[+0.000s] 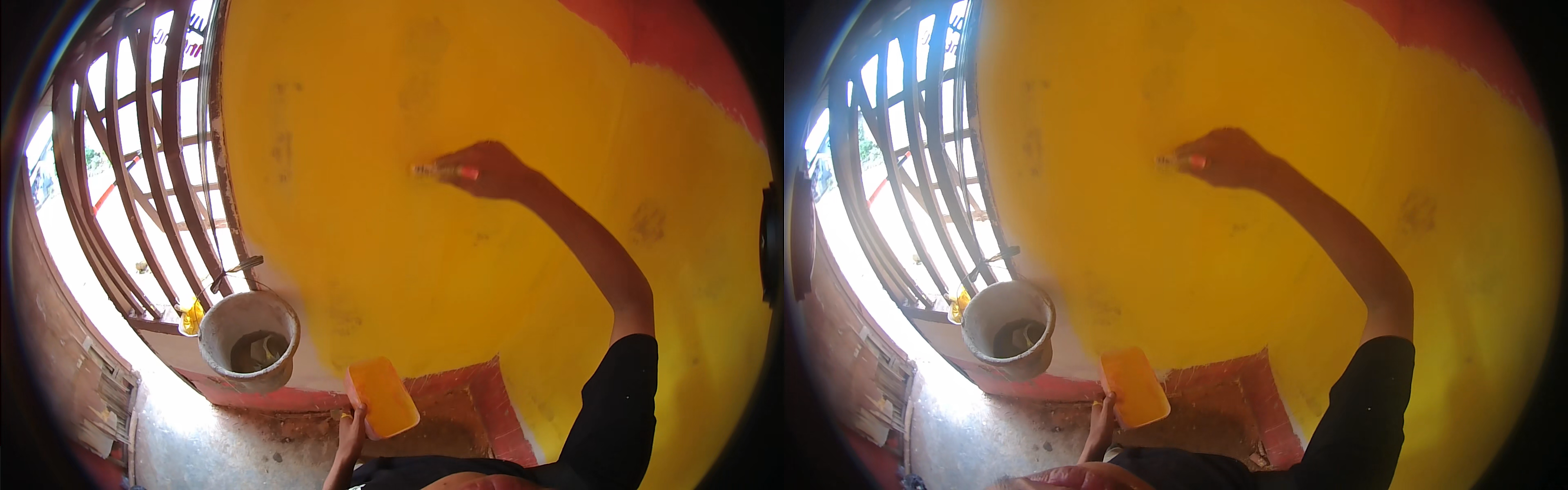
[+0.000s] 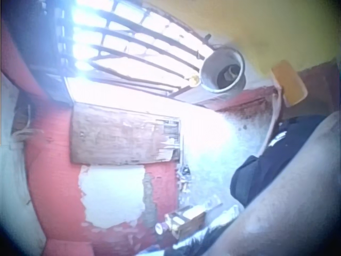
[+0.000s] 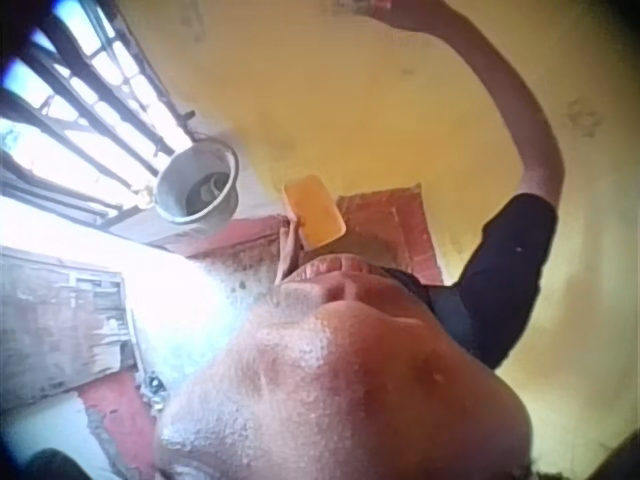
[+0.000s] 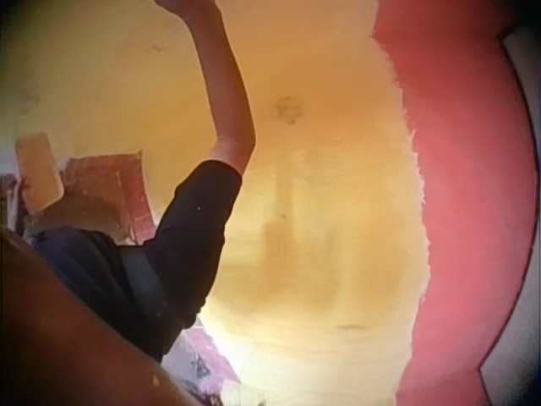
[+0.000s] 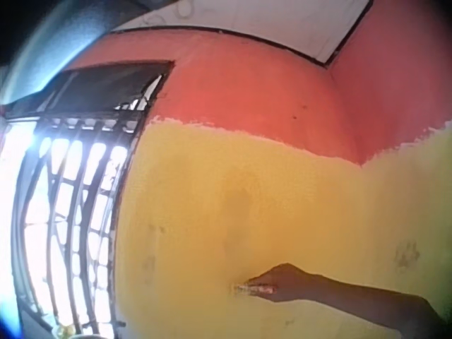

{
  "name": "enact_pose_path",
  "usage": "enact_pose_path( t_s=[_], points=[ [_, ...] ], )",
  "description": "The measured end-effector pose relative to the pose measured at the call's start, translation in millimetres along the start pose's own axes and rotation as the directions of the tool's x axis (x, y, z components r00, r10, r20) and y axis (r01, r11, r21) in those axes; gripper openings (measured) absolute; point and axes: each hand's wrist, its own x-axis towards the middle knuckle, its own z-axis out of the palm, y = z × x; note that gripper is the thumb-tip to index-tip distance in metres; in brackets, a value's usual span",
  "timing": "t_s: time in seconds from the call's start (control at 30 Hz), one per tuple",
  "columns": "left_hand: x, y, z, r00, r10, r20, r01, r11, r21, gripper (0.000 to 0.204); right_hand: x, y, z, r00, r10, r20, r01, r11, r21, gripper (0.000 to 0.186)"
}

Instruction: The person paints the interior walls of a room using a brush, frequently dipping it into a small container of yellow paint.

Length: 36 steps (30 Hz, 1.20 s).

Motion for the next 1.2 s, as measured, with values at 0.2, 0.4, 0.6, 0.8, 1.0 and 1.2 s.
enact_pose_path(
  t_s=[0.2, 0.4, 0.6, 0.8, 1.0, 1.2],
  points=[
    [0.9, -5.2, -8.1, 0.999, -0.051, -0.018, 0.050, 0.999, -0.008, 0.052, 77.1, 29.1, -121.6, 0.882, -0.139, -0.451, 0.094, 0.988, -0.121, 0.040],
    [-5.7, 1.5, 1.3, 0.991, -0.127, -0.045, 0.126, 0.991, -0.037, 0.053, 89.9, 4.2, -188.3, 0.629, -0.200, -0.751, -0.091, 0.941, -0.327, 0.037],
    [-2.3, -6.2, -4.7, 0.995, -0.077, -0.056, 0.075, 0.997, -0.037, 0.053, 54.7, -15.5, -48.2, 0.780, -0.305, -0.546, 0.131, 0.933, -0.334, 0.039],
    [-1.6, 0.0, -11.8, 0.997, -0.078, -0.011, 0.078, 0.997, 0.003, 0.048, 16.9, -40.2, 26.6, 0.983, -0.182, -0.032, 0.175, 0.974, -0.147, 0.034],
    [-0.7, -8.4, -17.0, 0.998, -0.061, 0.001, 0.060, 0.996, 0.065, 0.048, 64.1, 8.8, -90.8, 0.930, -0.039, -0.365, -0.014, 0.990, -0.141, 0.031],
    [-1.5, -15.4, -19.9, 0.996, -0.084, -0.025, 0.085, 0.995, 0.050, 0.049, 80.5, 10.5, -173.4, 0.578, -0.229, -0.783, -0.070, 0.943, -0.327, 0.035]
  ],
)
